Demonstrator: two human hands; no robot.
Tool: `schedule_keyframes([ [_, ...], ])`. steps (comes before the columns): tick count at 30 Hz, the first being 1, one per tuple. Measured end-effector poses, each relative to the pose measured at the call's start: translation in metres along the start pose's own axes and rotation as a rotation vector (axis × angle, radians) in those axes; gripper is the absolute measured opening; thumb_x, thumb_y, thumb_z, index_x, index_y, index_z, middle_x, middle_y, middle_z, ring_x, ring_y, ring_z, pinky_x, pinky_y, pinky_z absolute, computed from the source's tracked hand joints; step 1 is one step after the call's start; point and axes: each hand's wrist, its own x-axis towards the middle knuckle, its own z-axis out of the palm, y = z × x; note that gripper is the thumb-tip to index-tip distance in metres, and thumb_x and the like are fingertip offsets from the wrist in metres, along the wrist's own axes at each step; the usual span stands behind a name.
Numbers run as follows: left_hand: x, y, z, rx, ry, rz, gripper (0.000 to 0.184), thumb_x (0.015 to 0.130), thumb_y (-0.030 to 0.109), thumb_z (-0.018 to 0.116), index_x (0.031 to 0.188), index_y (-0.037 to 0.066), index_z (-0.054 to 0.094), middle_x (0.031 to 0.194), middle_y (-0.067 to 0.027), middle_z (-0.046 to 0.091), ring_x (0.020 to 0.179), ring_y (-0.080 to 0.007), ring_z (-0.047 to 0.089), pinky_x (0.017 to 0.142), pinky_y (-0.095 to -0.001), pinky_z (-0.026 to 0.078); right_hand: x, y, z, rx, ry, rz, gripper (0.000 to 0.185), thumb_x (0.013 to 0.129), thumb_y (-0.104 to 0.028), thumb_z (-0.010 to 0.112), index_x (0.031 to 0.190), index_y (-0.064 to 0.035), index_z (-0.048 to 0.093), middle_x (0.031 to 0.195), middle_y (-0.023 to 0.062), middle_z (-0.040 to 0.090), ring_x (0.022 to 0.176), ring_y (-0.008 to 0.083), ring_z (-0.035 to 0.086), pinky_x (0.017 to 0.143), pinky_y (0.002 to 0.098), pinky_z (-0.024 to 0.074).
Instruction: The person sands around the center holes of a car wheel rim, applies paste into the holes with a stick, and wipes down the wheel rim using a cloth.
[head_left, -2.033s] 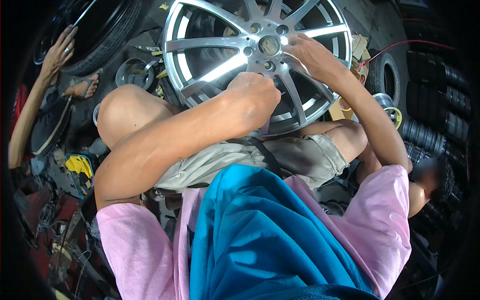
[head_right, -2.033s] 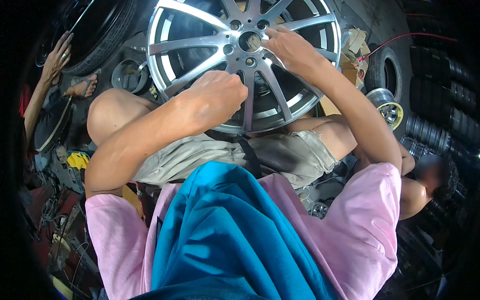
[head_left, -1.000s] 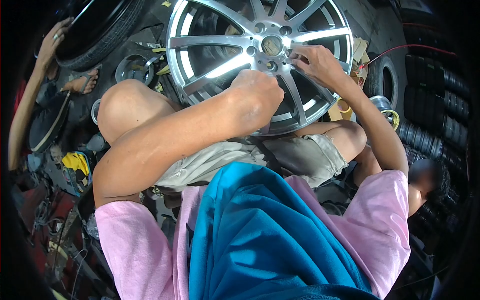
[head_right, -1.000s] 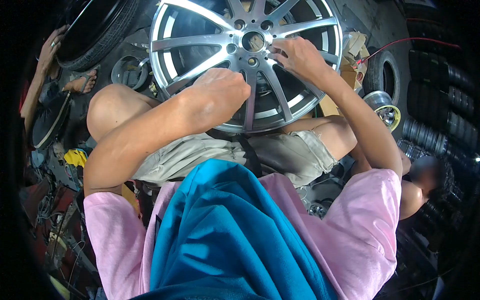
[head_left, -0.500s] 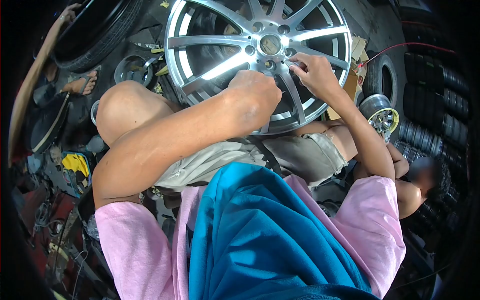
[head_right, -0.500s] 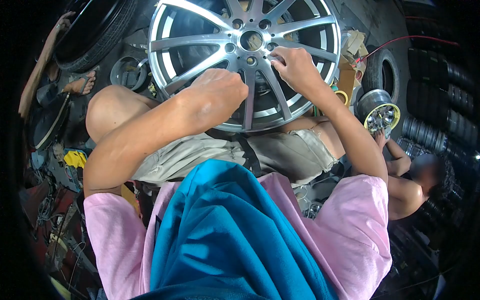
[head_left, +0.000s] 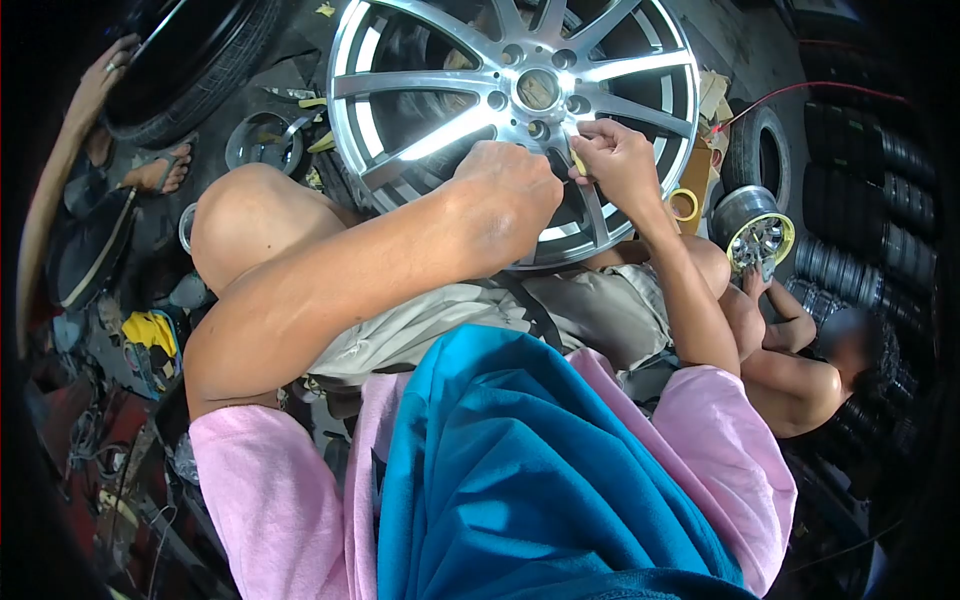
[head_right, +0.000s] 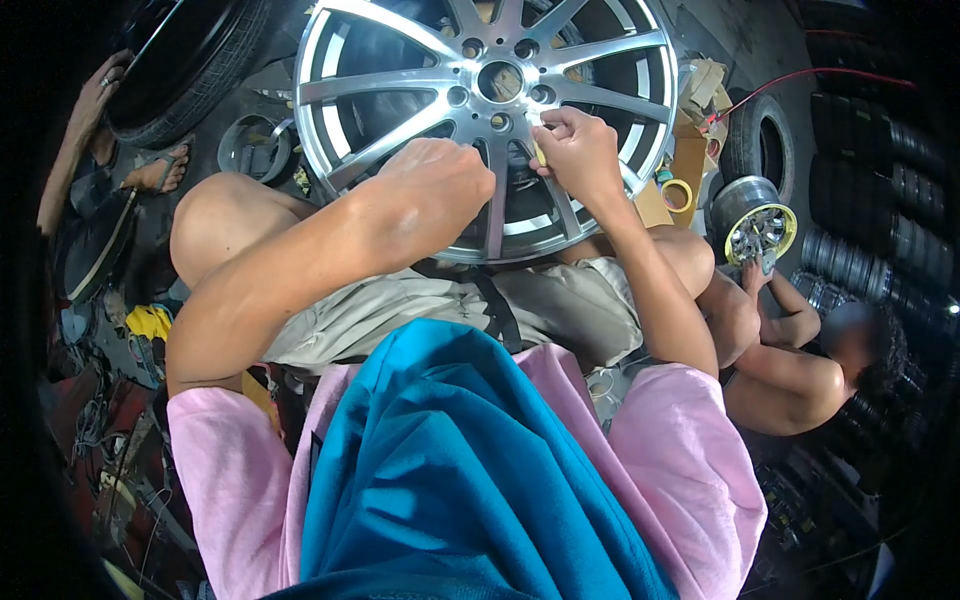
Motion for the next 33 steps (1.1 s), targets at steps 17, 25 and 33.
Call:
schedule_keyframes([
  [17, 0.0, -0.001, 0.004, -0.01, 0.002, -0.01, 0.008, 0.082, 0.003, 0.069, 0.077, -0.002, 0.074, 0.075, -0.0231, 0.07, 0.079, -0.0409, 0.073, 0.074, -0.0477, 0.057, -0.005, 0.015, 0.049, 0.641, 0.199, 0.135, 0.036, 0.1, -0.006, 0.073, 0.121, 0.0155, 0.054, 0.098, 0.022, 0.074, 0.08, 0.0283, 0.079, 0.068, 0.0348, 0.069],
  [25, 0.004, 0.0, 0.003, 0.07, -0.084, -0.036, 0.01, 0.081, 0.009, 0.074, 0.086, 0.004, 0.08, 0.088, -0.0207, 0.076, 0.084, -0.0339, 0.078, 0.074, -0.0442, 0.062, -0.018, 0.017, 0.007, 0.608, 0.13, 0.034, 0.044, 0.101, -0.009, 0.075, 0.136, 0.0124, 0.057, 0.105, 0.0172, 0.076, 0.088, 0.0208, 0.078, 0.078, 0.0278, 0.0647],
  [33, 0.013, 0.013, 0.027, 0.067, -0.212, -0.052, 0.018, 0.086, 0.012, 0.076, 0.097, -0.003, 0.077, 0.12, -0.0285, 0.063, 0.092, -0.0387, 0.076, 0.081, -0.0457, 0.062, -0.007, 0.019, -0.01, -0.015, -0.096, -0.091, 0.034, 0.094, -0.018, 0.079, 0.121, 0.0026, 0.077, 0.077, 0.0012, 0.071, 0.069, 0.0058, 0.063, 0.066, 0.0252, 0.052],
])
